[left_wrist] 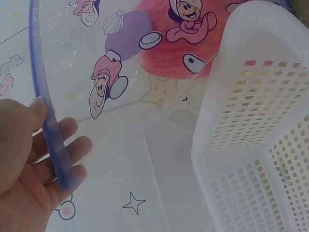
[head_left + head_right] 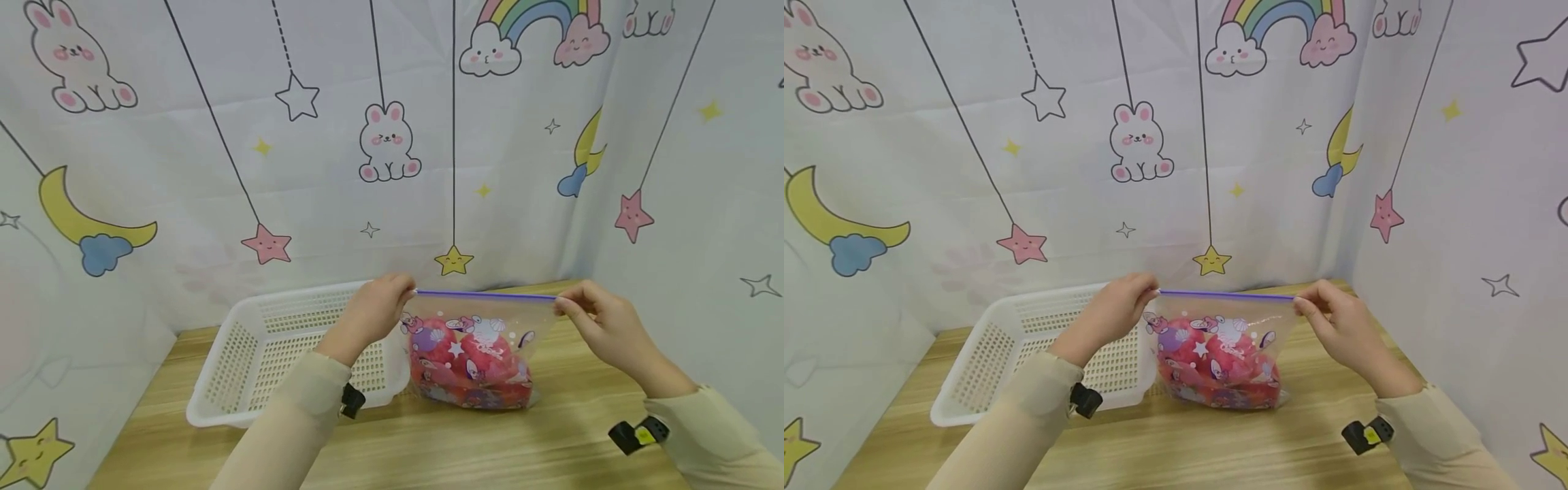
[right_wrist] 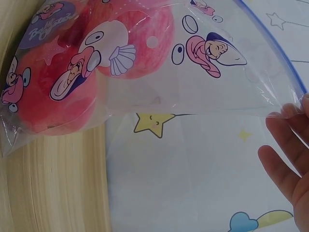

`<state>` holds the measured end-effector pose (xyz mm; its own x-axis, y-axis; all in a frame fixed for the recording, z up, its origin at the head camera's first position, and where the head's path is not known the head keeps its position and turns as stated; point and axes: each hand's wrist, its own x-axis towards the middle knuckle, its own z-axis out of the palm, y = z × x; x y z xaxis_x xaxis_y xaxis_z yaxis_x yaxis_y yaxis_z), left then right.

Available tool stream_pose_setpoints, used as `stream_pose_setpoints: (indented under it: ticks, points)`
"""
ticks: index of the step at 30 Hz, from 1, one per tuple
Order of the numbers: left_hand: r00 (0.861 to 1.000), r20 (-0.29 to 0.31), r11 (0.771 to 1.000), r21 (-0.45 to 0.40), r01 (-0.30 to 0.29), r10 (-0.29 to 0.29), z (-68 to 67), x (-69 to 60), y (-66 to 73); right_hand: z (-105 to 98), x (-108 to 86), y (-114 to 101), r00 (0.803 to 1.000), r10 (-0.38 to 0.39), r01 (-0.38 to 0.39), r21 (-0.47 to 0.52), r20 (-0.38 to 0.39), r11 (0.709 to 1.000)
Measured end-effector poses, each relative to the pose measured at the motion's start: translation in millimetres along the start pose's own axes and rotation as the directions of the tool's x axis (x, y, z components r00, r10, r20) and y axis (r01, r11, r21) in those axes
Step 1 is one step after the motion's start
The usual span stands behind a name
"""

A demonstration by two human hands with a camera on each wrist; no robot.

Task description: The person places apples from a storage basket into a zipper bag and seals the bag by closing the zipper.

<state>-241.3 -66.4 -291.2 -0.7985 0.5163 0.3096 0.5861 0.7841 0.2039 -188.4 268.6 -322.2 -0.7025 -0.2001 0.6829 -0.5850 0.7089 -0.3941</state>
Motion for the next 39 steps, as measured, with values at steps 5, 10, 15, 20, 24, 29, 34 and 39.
stream_pose_setpoints:
  ticks: [5,10,15,20,24,29,34,39]
  points:
    - [0.999,0.022,0.999,-0.039,0.035,-0.034,-2.0,-2.4,-2.4,-0.7,0.9,-0.1,1.000,0.004,-0.004,-0.002,0.003,1.000]
    - [0.999,0.023,0.996,-0.071,0.050,-0.048,-4.1,-4.9,-5.9,0.0,1.2,1.0,1.000,-0.001,0.001,0.003,0.000,1.000]
    - [0.998,0.021,0.994,-0.100,0.055,-0.053,-5.3,-7.1,-9.2,1.0,1.5,2.5,1.000,-0.006,0.006,0.010,-0.006,1.000]
    - [0.998,0.010,0.991,-0.117,0.059,-0.058,-6.3,-9.8,-10.8,1.4,0.7,3.9,1.000,-0.003,0.003,0.019,0.000,1.000]
    - [0.998,-0.005,0.990,-0.132,0.058,-0.059,-5.8,-10.8,-12.1,1.1,-0.7,4.2,1.000,0.009,-0.009,0.023,0.005,1.000]
    - [0.998,-0.017,0.990,-0.133,0.056,-0.059,-5.0,-12.5,-14.2,2.0,-2.6,4.0,1.000,0.011,-0.011,0.037,0.004,0.999]
    - [0.997,-0.015,0.989,-0.129,0.067,-0.069,-6.7,-14.0,-15.6,2.9,-1.1,4.7,1.000,0.010,-0.010,0.037,-0.002,0.999]
    - [0.997,-0.014,0.990,-0.125,0.071,-0.073,-8.3,-12.5,-17.3,1.0,2.8,5.7,1.000,0.004,-0.004,0.028,0.003,1.000]
